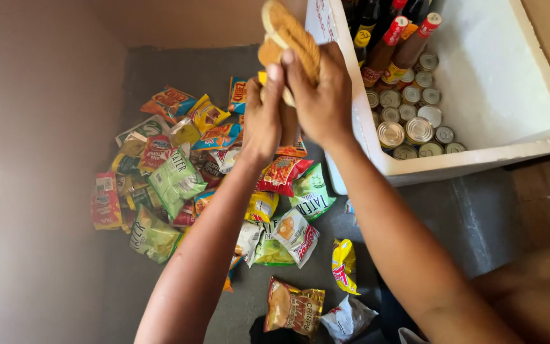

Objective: Wiping snack bags and bottled goods with a cloth and organizing them into a bin.

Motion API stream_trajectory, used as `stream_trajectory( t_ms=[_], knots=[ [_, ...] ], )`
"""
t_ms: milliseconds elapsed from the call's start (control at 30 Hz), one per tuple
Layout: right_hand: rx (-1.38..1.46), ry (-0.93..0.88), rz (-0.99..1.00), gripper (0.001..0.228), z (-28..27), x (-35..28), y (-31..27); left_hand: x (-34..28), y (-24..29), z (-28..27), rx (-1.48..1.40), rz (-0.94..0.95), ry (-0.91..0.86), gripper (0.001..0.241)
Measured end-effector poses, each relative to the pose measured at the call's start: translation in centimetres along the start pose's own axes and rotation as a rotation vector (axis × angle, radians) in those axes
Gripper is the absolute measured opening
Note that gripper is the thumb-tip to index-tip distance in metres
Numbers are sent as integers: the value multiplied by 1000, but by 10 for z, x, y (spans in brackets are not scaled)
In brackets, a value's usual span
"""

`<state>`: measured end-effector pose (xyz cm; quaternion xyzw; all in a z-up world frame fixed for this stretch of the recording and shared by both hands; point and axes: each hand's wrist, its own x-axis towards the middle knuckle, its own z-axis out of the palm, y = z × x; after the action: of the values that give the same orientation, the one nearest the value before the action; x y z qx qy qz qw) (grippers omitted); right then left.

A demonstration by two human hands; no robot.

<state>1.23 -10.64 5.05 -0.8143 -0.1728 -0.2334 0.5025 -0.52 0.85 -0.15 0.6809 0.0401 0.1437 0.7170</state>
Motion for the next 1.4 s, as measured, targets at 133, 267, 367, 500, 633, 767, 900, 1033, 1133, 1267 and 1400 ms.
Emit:
stream_trajectory(
  t_ms=[133, 267, 367, 500, 633, 767, 900, 1033, 1133, 1267, 1400],
  knots=[
    [470, -156, 74, 40, 8, 15, 29, 8, -19, 3, -99, 107, -116, 76],
    [435, -50, 173, 42, 8, 7, 6, 9, -16, 19, -126, 92, -38, 70],
    [172, 79, 109, 46, 1, -13, -11, 9, -10, 20, -96, 89, 47, 78],
    [158, -96, 63, 56, -6, -23, -7, 9, -6, 10, -188, 100, 72, 82],
    [290, -246, 51, 63, -7, -21, 4, 9, 1, -2, -471, 77, -213, 83],
    [361, -208, 23, 63, 1, -22, 4, 11, -2, 2, -420, 60, -145, 85],
    [350, -39, 71, 55, 9, -19, 5, 4, 0, 14, -79, 38, 168, 80],
    [393, 116, 63, 40, 15, -20, 28, -9, 8, 28, -20, 40, 181, 66],
    [400, 86, 106, 36, 17, -27, 34, -5, 36, 30, -214, 57, 214, 56],
    [290, 56, 148, 38, 17, -60, 7, 3, 23, 23, -413, 13, 227, 47],
    [411, -10, 103, 46, 20, -60, 12, 2, 7, 9, -446, 90, 124, 54]
  ],
)
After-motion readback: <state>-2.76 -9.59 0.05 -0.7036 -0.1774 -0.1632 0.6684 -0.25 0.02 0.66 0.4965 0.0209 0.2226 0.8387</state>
